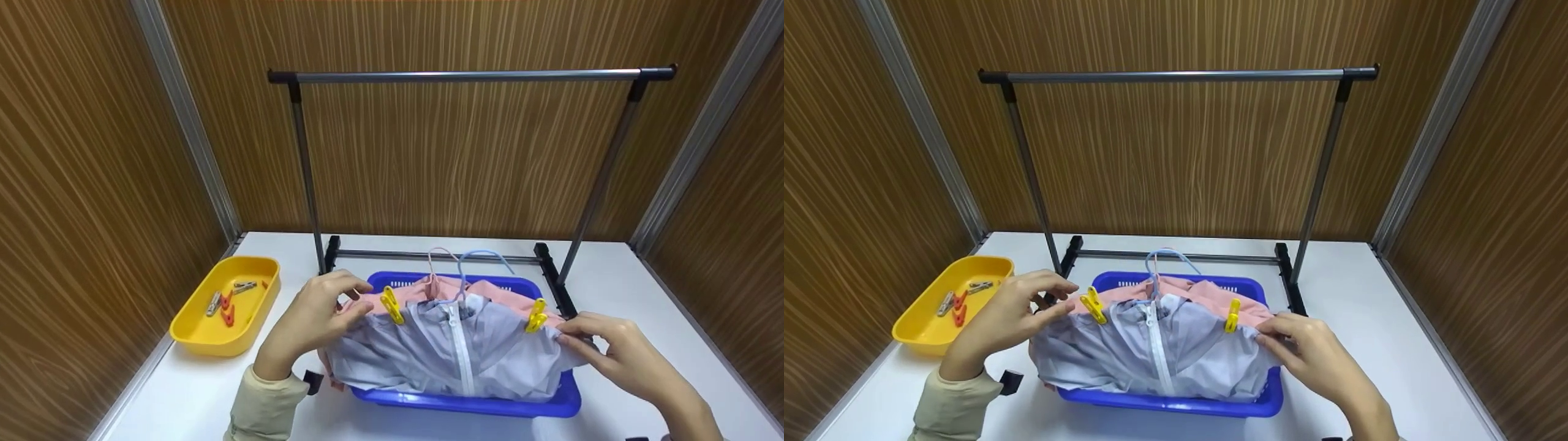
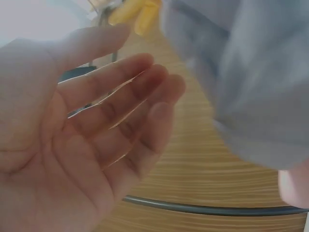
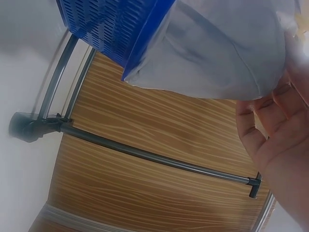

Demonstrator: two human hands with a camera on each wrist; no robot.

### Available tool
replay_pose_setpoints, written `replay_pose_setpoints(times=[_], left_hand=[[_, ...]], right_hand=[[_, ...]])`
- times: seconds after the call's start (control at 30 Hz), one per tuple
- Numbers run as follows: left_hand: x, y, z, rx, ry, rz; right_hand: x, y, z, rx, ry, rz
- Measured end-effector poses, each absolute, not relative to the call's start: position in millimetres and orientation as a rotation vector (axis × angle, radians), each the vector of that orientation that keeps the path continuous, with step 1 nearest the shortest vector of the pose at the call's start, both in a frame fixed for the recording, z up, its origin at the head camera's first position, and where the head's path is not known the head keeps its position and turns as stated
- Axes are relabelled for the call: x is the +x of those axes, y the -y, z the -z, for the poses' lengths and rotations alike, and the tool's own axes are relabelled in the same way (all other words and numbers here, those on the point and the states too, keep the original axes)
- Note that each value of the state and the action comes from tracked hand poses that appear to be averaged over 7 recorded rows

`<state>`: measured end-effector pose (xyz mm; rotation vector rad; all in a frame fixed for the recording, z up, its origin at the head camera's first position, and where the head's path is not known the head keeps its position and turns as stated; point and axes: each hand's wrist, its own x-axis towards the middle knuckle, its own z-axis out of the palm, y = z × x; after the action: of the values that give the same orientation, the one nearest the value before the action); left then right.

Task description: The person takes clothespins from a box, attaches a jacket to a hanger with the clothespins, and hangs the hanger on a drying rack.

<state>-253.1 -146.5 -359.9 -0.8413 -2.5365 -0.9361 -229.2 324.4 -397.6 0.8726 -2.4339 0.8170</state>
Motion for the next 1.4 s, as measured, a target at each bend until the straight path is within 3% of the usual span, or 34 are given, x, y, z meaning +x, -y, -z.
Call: replay_pose_setpoints(times=[1.4], left_hand=[[-268,148,398,-0.959,2.675,1.113]], right_hand=[[-240,-319,404,0.854,2.398,-0.849]])
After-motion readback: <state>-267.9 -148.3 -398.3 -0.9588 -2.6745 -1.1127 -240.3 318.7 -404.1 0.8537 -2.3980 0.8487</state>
